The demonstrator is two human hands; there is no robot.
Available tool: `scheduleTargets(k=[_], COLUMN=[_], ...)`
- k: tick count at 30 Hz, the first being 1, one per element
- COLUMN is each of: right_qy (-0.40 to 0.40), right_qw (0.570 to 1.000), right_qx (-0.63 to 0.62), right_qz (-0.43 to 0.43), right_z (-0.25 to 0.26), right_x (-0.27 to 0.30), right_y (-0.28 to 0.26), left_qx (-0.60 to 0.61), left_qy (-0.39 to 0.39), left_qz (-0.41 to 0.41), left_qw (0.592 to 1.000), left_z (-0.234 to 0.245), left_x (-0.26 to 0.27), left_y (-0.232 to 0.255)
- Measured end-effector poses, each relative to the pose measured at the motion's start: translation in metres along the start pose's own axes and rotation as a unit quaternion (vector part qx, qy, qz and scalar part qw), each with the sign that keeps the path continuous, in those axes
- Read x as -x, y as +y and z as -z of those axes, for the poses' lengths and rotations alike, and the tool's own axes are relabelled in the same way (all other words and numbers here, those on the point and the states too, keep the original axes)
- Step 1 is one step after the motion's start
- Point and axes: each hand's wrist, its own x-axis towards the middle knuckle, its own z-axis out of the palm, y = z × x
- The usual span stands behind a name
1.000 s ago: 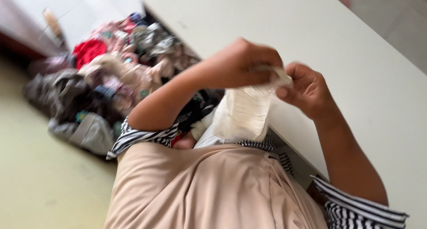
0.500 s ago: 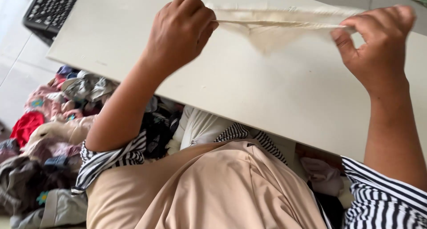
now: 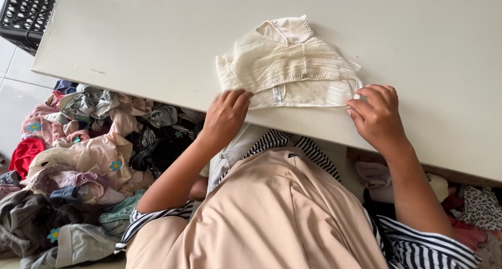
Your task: Folding small garments and packing them into clear plastic bags on a white table.
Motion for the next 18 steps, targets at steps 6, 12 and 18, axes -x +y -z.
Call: scheduleTargets(k=[6, 12, 18], right_qy=[0.027, 0.064, 0.047], right_qw=[0.996, 0.982, 0.972], right_qx=[-0.031, -0.03, -0.032], right_qz=[-0.073, -0.176, -0.227], right_z=[-0.006, -0.025, -0.021], right_x=[0.002, 0.004, -0.01], right_y=[-0.017, -0.039, -0.052], left_qx=[-0.063, -0.122, -0.208], left_qy=[0.022, 0.006, 0.006], left_qz=[0.045, 0.1, 0.09], left_qw=[0.997, 0.987, 0.974], left_z=[-0.002, 0.019, 0.038], left_x=[0.015, 0.048, 0.053], left_y=[-0.026, -0.008, 0.008])
